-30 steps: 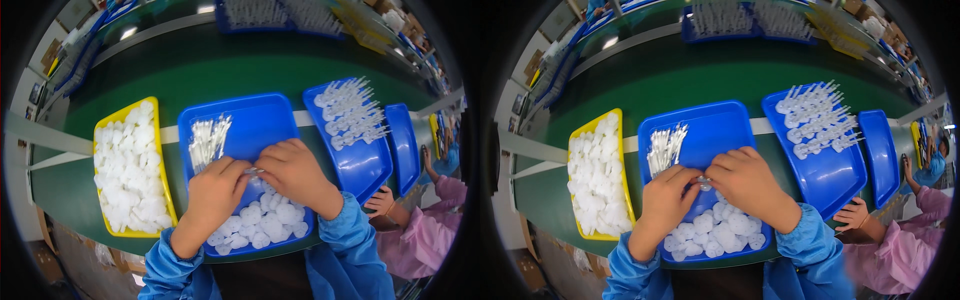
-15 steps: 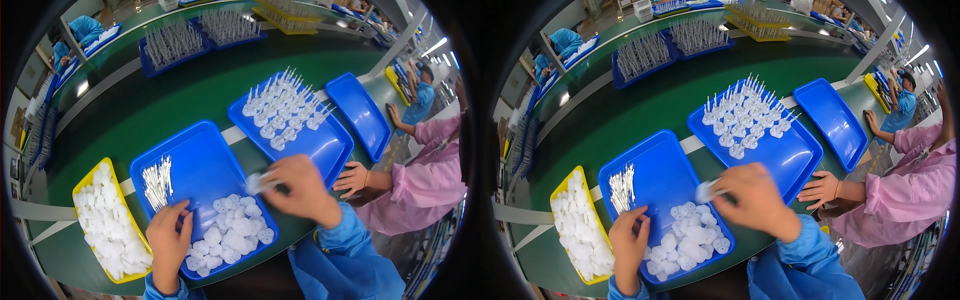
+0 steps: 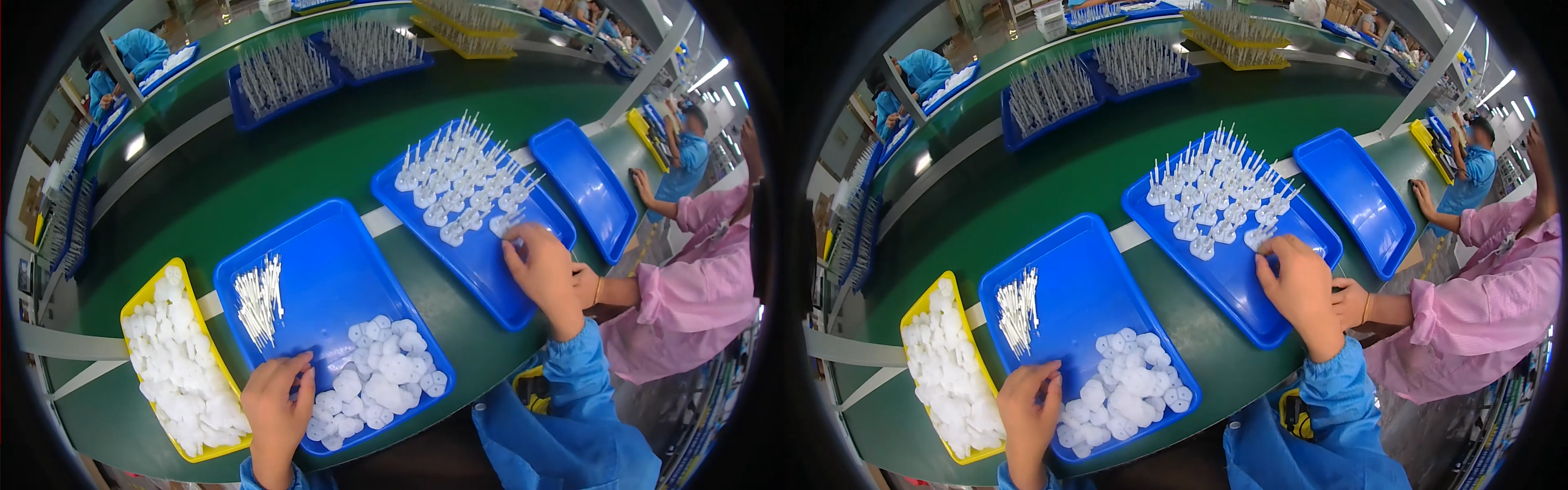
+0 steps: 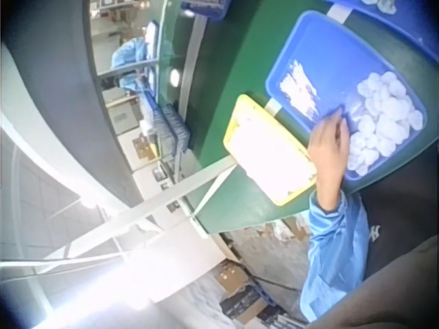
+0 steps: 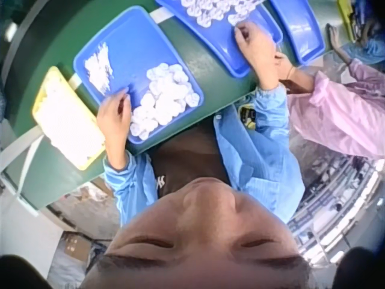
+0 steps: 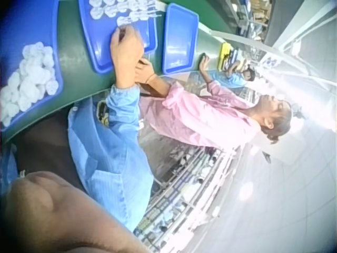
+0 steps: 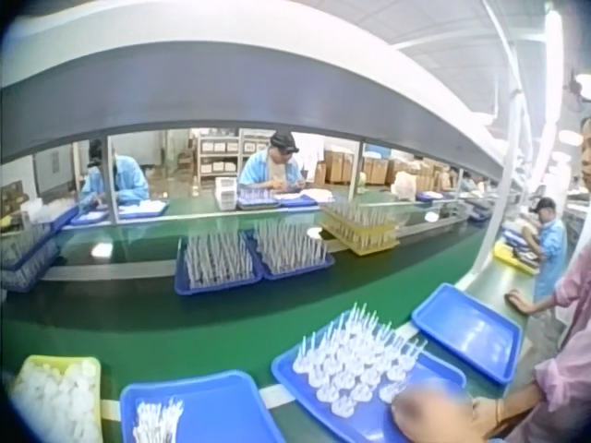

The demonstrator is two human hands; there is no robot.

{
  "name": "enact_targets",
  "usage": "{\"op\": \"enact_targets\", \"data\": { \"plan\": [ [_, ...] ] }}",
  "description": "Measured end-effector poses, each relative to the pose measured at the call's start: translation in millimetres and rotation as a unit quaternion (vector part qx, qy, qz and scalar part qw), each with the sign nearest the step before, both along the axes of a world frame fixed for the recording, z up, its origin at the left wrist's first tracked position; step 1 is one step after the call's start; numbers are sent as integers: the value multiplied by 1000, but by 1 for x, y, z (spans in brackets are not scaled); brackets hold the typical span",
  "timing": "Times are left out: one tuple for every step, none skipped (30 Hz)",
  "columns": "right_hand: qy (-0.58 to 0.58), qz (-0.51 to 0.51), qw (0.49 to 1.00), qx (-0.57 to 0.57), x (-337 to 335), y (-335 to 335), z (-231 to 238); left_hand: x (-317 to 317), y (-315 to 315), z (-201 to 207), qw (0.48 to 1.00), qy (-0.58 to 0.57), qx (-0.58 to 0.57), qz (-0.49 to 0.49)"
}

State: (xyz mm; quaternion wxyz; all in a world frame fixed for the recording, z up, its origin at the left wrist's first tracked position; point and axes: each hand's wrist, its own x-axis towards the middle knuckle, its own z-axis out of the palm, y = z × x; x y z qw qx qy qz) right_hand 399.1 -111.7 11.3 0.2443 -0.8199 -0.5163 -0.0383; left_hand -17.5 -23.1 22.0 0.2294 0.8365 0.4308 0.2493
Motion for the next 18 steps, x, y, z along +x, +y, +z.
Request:
{"op": "enact_targets", "data": {
  "plan": [
    [-4,-3,1000,-6,2,4,-2,-4,-2,-1,1000,11,8,-19],
    [-8,-6,1000,-11,3,7,-4,-9,-6,-1,999,22,17,-38],
    [-12,1,1000,-10,0,9,-4,-14,-9,1,998,35,26,-50],
    [-15,10,1000,-9,-3,9,-2,-18,-11,5,996,46,16,-74],
    [-19,19,1000,-8,-5,9,0,-18,-11,11,994,57,5,-96],
    [-35,18,999,-7,-8,8,2,-21,-12,16,991,68,-7,-118],
    [-49,21,999,-5,-11,7,2,-25,-14,10,986,98,-8,-131],
    [-63,24,998,-3,-15,6,4,-27,-15,7,986,94,1,-139],
    [-66,21,998,2,-23,8,7,-26,-15,6,985,93,11,-143],
    [-42,30,999,-7,-34,11,13,-26,-15,4,985,92,21,-146],
    [-18,39,999,-18,-45,13,21,-28,-15,-1,988,74,21,-137],
    [8,45,999,-28,-54,16,26,-30,-15,-3,989,66,30,-127],
    [-2,111,994,21,-67,22,27,-30,-16,-7,990,54,39,-121],
    [-16,186,982,33,-84,31,30,-31,-16,-11,991,43,49,-116],
    [-33,258,964,46,-101,41,34,-31,-18,-14,993,33,58,-102],
    [-49,329,941,60,-118,53,37,-32,-19,-15,992,37,76,-91],
    [-58,372,924,59,-135,68,39,-33,-19,-15,992,41,92,-80],
    [-70,407,909,57,-147,83,40,-31,-17,-14,990,43,111,-78]
  ]
}}
